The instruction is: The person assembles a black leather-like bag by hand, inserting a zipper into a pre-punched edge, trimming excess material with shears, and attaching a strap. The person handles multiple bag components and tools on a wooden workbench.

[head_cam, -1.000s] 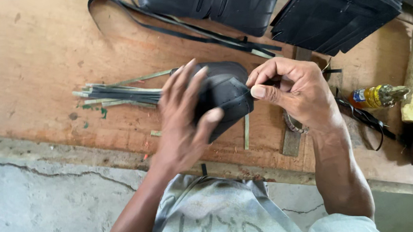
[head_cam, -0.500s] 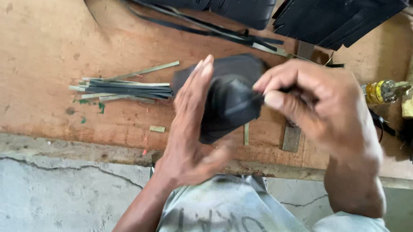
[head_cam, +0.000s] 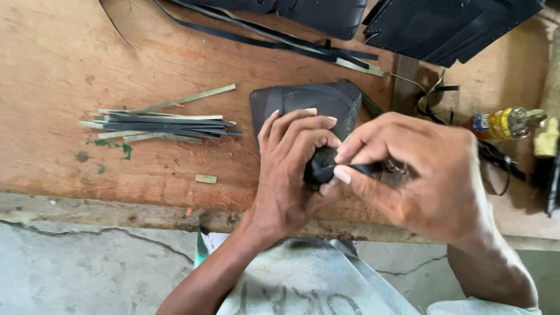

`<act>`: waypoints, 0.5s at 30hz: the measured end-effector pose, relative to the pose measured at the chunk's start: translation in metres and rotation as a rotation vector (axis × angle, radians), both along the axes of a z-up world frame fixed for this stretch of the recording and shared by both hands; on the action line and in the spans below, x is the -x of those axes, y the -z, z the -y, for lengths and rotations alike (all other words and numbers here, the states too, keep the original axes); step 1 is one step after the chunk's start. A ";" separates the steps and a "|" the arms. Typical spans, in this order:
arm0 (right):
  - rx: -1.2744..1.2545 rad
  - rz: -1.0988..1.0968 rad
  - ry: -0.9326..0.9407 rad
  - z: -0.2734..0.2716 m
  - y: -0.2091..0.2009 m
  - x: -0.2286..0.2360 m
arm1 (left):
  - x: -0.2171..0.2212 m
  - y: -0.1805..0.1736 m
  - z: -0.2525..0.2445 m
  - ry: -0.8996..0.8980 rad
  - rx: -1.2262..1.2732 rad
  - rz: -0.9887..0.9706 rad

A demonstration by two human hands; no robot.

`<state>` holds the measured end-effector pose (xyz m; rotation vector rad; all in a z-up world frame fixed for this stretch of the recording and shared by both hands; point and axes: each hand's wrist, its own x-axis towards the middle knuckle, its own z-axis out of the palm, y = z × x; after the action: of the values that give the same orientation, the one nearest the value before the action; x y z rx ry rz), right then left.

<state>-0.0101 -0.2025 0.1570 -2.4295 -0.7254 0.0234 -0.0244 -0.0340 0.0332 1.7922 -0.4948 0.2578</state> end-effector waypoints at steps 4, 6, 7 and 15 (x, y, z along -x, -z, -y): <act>0.047 0.086 -0.004 0.003 -0.009 0.015 | -0.002 0.006 0.009 0.014 -0.009 0.015; 0.086 0.112 0.005 0.004 -0.011 0.016 | -0.005 0.002 0.010 0.034 -0.025 0.000; 0.097 0.125 -0.005 0.004 -0.010 0.016 | -0.006 0.000 0.012 0.029 -0.033 -0.005; 0.183 0.156 -0.134 0.016 -0.003 0.015 | -0.009 -0.002 0.019 0.056 -0.037 -0.039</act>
<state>-0.0255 -0.2185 0.1603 -2.5729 -0.9948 -0.0488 -0.0149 -0.0530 0.0354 1.8132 -0.5248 0.1754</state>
